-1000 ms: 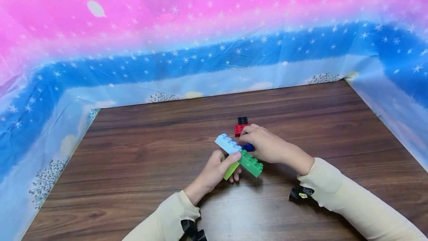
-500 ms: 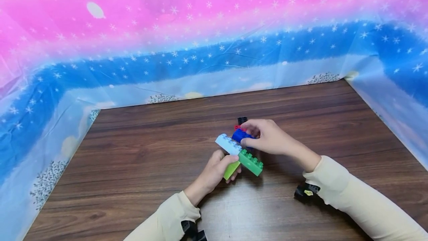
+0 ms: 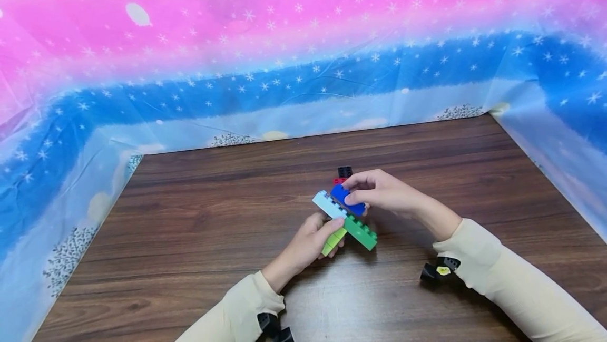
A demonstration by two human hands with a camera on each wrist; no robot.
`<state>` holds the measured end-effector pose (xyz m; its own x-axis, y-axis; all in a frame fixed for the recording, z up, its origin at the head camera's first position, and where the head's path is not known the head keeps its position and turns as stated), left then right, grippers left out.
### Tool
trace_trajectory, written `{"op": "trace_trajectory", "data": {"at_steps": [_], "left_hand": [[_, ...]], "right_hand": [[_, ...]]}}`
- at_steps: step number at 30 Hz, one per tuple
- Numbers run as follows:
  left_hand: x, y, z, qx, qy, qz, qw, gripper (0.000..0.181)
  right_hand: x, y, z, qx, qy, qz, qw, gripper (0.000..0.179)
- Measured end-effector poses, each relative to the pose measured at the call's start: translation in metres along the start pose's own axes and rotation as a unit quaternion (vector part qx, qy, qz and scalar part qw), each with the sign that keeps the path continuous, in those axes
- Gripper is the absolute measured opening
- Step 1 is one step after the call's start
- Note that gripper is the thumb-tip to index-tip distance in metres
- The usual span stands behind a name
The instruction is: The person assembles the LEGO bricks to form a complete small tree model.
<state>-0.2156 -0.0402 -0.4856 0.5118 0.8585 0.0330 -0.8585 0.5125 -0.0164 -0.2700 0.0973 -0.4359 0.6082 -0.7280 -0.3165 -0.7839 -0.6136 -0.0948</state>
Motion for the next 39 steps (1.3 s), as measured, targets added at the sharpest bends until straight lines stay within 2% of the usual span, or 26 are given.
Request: {"op": "trace_trajectory", "data": {"at_steps": [6, 16, 31, 39], "left_hand": [[0.0, 0.001, -0.0004, -0.001, 0.005, -0.001, 1.0, 0.042], [-0.0003, -0.0003, 0.0009, 0.002, 0.001, 0.002, 1.0, 0.041], [0.0024, -0.0004, 0.0024, 0.012, 0.001, -0.017, 0.9998, 0.041], [0.002, -0.0003, 0.0014, 0.011, 0.008, -0.017, 0.9998, 0.042]], "right_hand": [[0.0043, -0.0017, -0.005, -0.006, -0.011, -0.018, 0.9998, 0.042], [0.004, -0.0034, -0.0059, -0.008, -0.033, -0.025, 0.9991, 0.048], [0.0044, -0.0047, -0.0075, -0.049, -0.057, -0.055, 0.9957, 0.052], [0.0071, -0.0044, -0.0055, -0.069, -0.059, -0.069, 0.9935, 0.052]]}}
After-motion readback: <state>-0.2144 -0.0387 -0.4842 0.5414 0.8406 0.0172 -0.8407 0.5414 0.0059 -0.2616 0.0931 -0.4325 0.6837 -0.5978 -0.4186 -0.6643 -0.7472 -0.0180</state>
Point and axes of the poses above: each hand's wrist, its own y-axis towards the middle knuckle, its own x-axis out of the palm, z = x × y, the point moved 8 cm from there along y, towards the middle knuckle, and after that the axes turned 5 degrees about -y, right-handed, at the moved point
